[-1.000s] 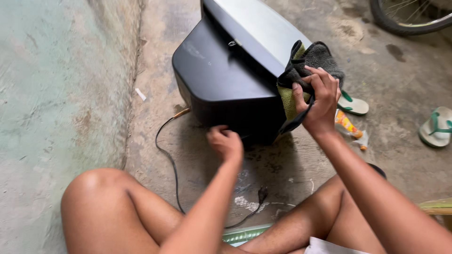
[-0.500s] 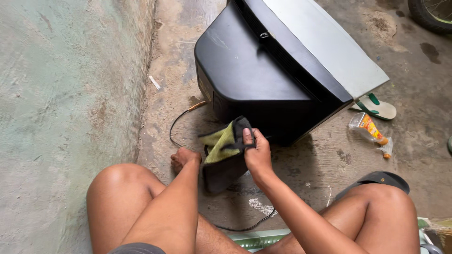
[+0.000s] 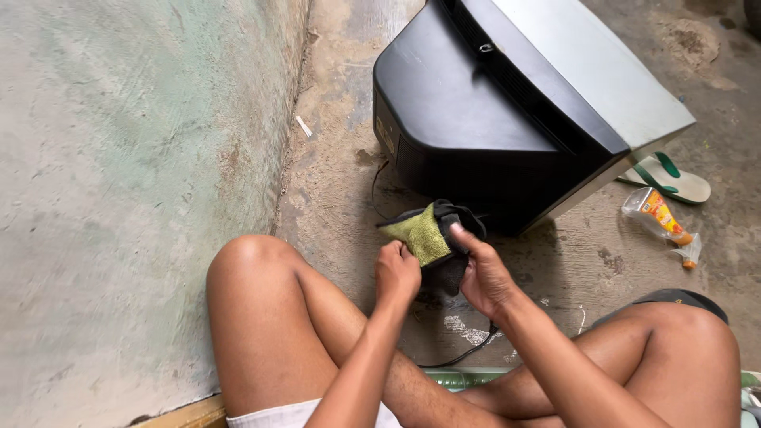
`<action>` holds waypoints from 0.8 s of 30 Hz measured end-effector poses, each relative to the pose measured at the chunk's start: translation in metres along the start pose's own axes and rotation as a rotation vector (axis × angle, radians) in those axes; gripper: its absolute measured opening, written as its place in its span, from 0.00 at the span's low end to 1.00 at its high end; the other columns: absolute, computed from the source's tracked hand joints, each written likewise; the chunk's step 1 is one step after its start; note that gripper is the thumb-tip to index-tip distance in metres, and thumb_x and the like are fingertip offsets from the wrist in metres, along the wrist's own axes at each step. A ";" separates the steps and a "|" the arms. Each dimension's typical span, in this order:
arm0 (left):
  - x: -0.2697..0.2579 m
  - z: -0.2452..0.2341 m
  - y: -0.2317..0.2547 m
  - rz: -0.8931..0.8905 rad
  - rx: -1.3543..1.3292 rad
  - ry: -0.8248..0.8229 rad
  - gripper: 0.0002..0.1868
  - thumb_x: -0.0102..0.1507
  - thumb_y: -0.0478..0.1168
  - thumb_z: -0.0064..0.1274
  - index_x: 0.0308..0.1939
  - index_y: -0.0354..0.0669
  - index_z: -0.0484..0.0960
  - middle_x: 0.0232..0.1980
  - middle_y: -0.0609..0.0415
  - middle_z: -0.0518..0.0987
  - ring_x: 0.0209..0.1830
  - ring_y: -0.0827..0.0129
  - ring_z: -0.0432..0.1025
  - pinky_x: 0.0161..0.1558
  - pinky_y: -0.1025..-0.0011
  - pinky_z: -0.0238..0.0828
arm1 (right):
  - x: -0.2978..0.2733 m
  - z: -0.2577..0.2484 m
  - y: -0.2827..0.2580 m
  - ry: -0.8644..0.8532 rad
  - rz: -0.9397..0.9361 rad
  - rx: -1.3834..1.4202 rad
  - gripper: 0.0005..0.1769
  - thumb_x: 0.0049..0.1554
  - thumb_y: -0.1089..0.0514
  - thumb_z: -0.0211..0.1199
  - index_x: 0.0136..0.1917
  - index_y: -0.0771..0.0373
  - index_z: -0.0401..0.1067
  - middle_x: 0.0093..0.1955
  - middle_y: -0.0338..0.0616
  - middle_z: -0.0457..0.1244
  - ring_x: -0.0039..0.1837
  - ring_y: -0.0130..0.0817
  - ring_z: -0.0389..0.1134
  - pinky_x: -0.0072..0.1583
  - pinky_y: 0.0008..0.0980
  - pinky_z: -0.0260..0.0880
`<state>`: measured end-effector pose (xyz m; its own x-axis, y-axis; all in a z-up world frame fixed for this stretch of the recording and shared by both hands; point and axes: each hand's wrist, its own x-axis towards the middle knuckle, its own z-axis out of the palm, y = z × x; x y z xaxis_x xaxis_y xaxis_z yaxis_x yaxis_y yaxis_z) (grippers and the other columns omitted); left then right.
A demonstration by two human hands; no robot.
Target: The person cleans the exterior casing and power cord of a computer monitor by hand using a cloth.
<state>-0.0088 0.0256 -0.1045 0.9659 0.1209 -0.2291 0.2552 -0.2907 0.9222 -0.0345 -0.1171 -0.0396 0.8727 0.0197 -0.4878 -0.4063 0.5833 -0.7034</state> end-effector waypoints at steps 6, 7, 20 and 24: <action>-0.056 -0.021 0.043 0.173 0.100 0.071 0.14 0.67 0.42 0.50 0.36 0.33 0.83 0.38 0.35 0.81 0.41 0.40 0.76 0.45 0.51 0.71 | 0.034 -0.008 0.017 0.222 -0.306 0.151 0.11 0.61 0.53 0.62 0.54 0.58 0.65 0.52 0.46 0.68 0.54 0.43 0.71 0.58 0.47 0.73; -0.056 -0.025 0.049 0.190 0.109 0.060 0.14 0.67 0.43 0.49 0.36 0.35 0.83 0.39 0.37 0.82 0.41 0.42 0.76 0.44 0.51 0.72 | 0.042 -0.002 0.015 0.221 -0.404 0.093 0.11 0.62 0.54 0.62 0.58 0.54 0.68 0.55 0.40 0.68 0.56 0.35 0.70 0.59 0.42 0.72; -0.029 -0.070 0.032 0.110 0.293 -0.724 0.16 0.65 0.47 0.52 0.31 0.40 0.87 0.25 0.48 0.81 0.27 0.65 0.76 0.36 0.63 0.73 | 0.154 0.012 0.025 -0.166 0.344 -0.088 0.12 0.61 0.64 0.50 0.52 0.66 0.74 0.49 0.49 0.71 0.50 0.38 0.74 0.56 0.41 0.79; 0.026 -0.069 0.034 -0.227 0.220 -0.536 0.10 0.56 0.42 0.61 0.29 0.38 0.89 0.21 0.54 0.81 0.25 0.69 0.78 0.28 0.72 0.74 | 0.151 -0.001 0.043 -0.011 0.415 -0.304 0.11 0.61 0.63 0.50 0.50 0.68 0.72 0.46 0.53 0.69 0.47 0.42 0.73 0.53 0.43 0.78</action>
